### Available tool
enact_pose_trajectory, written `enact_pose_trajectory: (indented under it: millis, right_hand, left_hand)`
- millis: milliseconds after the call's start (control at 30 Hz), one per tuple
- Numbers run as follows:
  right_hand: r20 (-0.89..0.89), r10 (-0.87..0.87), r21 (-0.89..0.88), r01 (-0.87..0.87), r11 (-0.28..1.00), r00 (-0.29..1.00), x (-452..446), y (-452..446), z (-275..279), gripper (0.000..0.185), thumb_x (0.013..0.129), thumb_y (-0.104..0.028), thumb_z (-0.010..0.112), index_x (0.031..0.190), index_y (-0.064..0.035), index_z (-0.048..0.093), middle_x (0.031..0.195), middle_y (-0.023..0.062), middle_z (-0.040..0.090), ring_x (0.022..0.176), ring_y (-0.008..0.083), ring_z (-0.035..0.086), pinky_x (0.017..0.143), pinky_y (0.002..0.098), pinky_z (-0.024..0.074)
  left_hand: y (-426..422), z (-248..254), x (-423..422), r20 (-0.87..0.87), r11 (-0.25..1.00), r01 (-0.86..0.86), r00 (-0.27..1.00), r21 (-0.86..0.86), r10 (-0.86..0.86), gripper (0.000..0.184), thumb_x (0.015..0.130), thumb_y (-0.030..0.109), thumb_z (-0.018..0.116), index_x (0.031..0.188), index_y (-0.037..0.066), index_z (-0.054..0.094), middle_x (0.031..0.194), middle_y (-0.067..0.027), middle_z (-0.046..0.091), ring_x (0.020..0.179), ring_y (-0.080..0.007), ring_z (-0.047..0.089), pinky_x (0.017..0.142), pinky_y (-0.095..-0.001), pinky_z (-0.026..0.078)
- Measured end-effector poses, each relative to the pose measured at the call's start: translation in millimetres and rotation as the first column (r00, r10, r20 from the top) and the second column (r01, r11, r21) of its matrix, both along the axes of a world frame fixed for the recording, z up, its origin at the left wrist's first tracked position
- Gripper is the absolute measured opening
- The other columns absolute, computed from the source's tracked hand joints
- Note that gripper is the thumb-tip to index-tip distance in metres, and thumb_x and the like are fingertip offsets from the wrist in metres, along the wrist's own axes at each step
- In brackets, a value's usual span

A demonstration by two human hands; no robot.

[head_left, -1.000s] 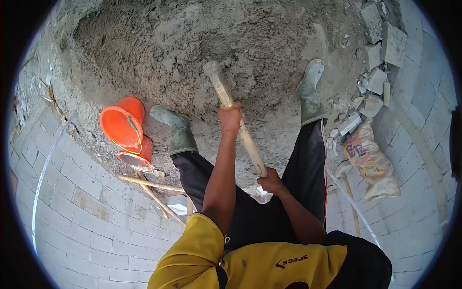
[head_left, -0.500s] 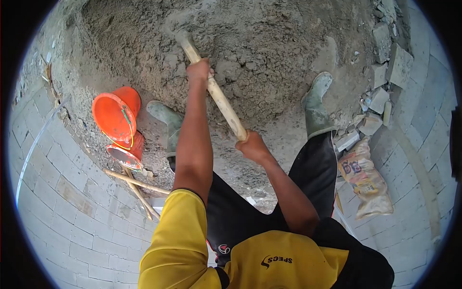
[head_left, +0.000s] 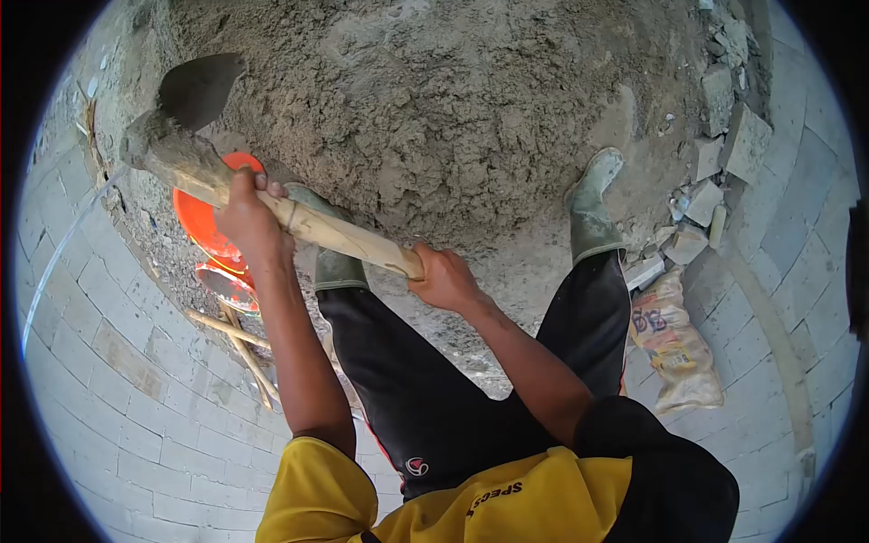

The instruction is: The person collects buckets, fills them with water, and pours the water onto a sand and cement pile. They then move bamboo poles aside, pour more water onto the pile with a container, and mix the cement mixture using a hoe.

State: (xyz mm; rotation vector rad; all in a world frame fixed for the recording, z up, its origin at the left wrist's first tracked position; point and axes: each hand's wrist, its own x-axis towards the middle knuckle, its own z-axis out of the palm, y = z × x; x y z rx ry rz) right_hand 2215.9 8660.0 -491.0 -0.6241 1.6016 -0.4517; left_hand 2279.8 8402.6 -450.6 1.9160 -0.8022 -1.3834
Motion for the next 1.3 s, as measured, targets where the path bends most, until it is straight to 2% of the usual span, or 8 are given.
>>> enact_pose_trajectory:
  millis: [100, 233, 433, 567, 767, 933, 1233, 1300]
  right_hand:
    - [-0.019, 0.072, 0.026, -0.071, 0.997, 0.997, -17.7, -53.3, -37.3, 0.03, 0.075, -0.018, 0.068, 0.1, -0.0022, 0.059, 0.088, 0.0206, 0.068, 0.088, 0.0416, 0.065, 0.076, 0.0496, 0.0516]
    - [-0.015, 0.224, 0.457, -0.193, 0.868, 0.974, -65.2, 50.5, -7.4, 0.036, 0.078, -0.015, 0.066, 0.111, -0.0015, 0.061, 0.096, 0.0231, 0.069, 0.09, 0.0387, 0.068, 0.08, 0.0471, 0.0548]
    - [-0.152, 0.185, 0.451, -0.098, 0.887, 0.971, -54.6, 171.8, 103.1, 0.033, 0.071, -0.014, 0.069, 0.1, -0.0028, 0.059, 0.081, 0.0226, 0.067, 0.078, 0.0429, 0.066, 0.073, 0.0515, 0.0531]
    - [-0.126, 0.138, 0.272, -0.099, 0.957, 0.982, -23.2, 163.1, 78.3, 0.032, 0.071, -0.013, 0.07, 0.099, -0.0029, 0.058, 0.078, 0.0228, 0.067, 0.076, 0.0421, 0.066, 0.071, 0.0499, 0.0529]
    - [-0.103, 0.016, -0.092, -0.025, 0.995, 0.995, -4.5, -145.6, -51.2, 0.034, 0.073, -0.013, 0.068, 0.102, 0.0012, 0.057, 0.081, 0.0251, 0.067, 0.08, 0.0429, 0.066, 0.071, 0.0478, 0.053]
    - [-0.045, 0.022, 0.325, -0.006, 0.946, 0.999, -35.6, -43.6, -53.1, 0.035, 0.077, -0.014, 0.066, 0.105, 0.0068, 0.06, 0.092, 0.027, 0.068, 0.086, 0.0386, 0.069, 0.075, 0.0437, 0.0539]
    - [-0.064, 0.06, 0.424, -0.027, 0.905, 0.996, -31.8, 151.2, 101.8, 0.032, 0.072, -0.01, 0.069, 0.101, 0.0003, 0.057, 0.085, 0.0253, 0.067, 0.087, 0.0417, 0.067, 0.076, 0.0459, 0.0536]
    - [-0.053, 0.023, 0.321, -0.005, 0.947, 0.998, -11.3, 111.4, 57.3, 0.032, 0.073, -0.01, 0.068, 0.102, 0.0003, 0.056, 0.085, 0.025, 0.067, 0.086, 0.0413, 0.067, 0.075, 0.0456, 0.0538]
  left_hand:
    - [-96.2, -100.8, 36.8, -0.115, 0.986, 0.148, 0.984, 0.073, -0.139, 0.022, 0.09, 0.012, 0.054, 0.071, 0.011, 0.042, 0.058, -0.0005, 0.045, 0.051, -0.0128, 0.047, 0.051, -0.0278, 0.044]
    - [109.4, -224.5, 12.0, -0.051, 0.8, -0.132, 0.979, 0.585, 0.199, 0.01, 0.091, 0.011, 0.055, 0.087, 0.004, 0.049, 0.064, -0.0057, 0.046, 0.05, -0.0181, 0.047, 0.048, -0.0338, 0.044]
    - [198.8, -68.6, -24.2, -0.131, 0.749, -0.07, 0.97, 0.659, 0.205, 0.008, 0.086, 0.006, 0.055, 0.092, 0.004, 0.049, 0.069, -0.005, 0.049, 0.053, -0.0163, 0.049, 0.048, -0.0318, 0.044]
    - [152.7, 10.3, -25.5, -0.159, 0.925, -0.039, 0.982, 0.378, 0.106, 0.014, 0.082, 0.001, 0.056, 0.095, 0.0, 0.05, 0.067, -0.0073, 0.048, 0.048, -0.0172, 0.049, 0.046, -0.0332, 0.045]
    - [-156.5, -72.0, 12.8, -0.142, 0.993, 0.03, 0.989, -0.115, -0.047, 0.009, 0.085, 0.005, 0.056, 0.082, 0.0, 0.05, 0.064, -0.0065, 0.051, 0.048, -0.0145, 0.049, 0.045, -0.0292, 0.044]
    - [-27.5, -237.9, -18.1, -0.06, 0.884, 0.061, 0.997, 0.464, -0.037, 0.031, 0.087, 0.007, 0.06, 0.109, -0.012, 0.05, 0.068, -0.0095, 0.054, 0.051, -0.018, 0.053, 0.049, -0.0351, 0.047]
    - [153.8, -44.1, -30.1, -0.141, 0.78, 0.063, 0.99, 0.623, 0.033, 0.018, 0.084, 0.005, 0.058, 0.099, -0.003, 0.052, 0.068, -0.008, 0.053, 0.049, -0.0164, 0.053, 0.046, -0.0312, 0.045]
    - [101.5, -25.1, -17.9, -0.14, 0.945, 0.104, 0.988, 0.31, -0.062, 0.018, 0.084, 0.004, 0.059, 0.099, -0.003, 0.053, 0.067, -0.0083, 0.054, 0.048, -0.0165, 0.053, 0.046, -0.0305, 0.046]
